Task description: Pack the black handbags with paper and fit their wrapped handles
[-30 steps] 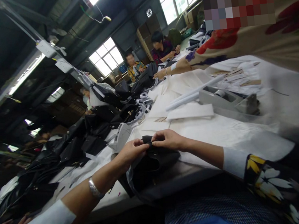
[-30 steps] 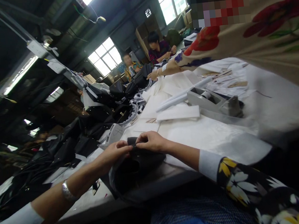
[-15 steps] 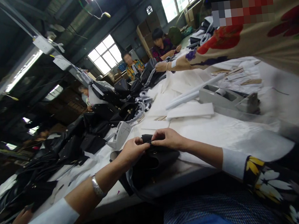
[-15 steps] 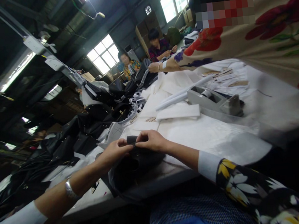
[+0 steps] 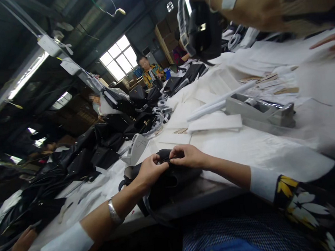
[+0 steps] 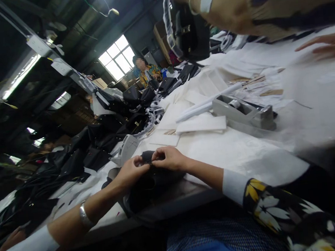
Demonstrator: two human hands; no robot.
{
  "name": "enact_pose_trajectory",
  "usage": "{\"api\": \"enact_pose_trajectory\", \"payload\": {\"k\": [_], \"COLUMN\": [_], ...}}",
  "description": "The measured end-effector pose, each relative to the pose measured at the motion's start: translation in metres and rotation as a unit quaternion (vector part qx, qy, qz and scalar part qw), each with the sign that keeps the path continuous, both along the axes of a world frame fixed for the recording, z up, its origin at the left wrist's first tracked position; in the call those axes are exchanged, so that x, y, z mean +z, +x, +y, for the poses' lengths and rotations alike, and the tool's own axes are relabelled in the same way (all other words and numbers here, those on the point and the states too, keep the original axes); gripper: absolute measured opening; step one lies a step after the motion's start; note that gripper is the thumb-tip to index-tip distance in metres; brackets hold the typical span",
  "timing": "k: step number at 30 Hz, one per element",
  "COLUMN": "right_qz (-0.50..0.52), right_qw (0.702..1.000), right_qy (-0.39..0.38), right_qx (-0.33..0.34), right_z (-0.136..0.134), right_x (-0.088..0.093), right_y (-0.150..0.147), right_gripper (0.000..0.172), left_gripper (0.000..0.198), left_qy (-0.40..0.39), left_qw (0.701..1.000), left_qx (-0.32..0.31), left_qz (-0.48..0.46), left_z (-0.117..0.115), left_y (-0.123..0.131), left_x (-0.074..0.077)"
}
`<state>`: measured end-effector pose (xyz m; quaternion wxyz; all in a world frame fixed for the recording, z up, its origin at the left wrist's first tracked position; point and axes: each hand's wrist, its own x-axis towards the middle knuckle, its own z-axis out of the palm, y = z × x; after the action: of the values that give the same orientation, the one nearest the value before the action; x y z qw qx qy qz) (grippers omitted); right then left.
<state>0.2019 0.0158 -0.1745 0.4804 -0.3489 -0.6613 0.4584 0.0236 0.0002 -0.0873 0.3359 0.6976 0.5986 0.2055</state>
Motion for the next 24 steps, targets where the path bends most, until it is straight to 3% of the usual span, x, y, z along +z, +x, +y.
{"api": "enact_pose_trajectory", "payload": {"k": [10,24], "right_qz": [-0.043,-0.074], "right_qw": [0.997,0.995], "right_qy": [0.022,0.019], "right_qx": [-0.057,-0.057], "right_z": [-0.014,-0.015], "right_x": [-0.001,-0.002], "right_y": [-0.010,-0.015], "right_gripper": [0.019,0.012], "left_gripper": [0.019,0.031], "left_qy": [0.037,0.030], "left_qw": [0.999,0.998], "left_qx": [0.003,-0.037], "left_qz": [-0.012,-0.037], "left_z": [-0.007,-0.007], "left_y": [-0.001,-0.008], "left_x": [-0.009,-0.022]}}
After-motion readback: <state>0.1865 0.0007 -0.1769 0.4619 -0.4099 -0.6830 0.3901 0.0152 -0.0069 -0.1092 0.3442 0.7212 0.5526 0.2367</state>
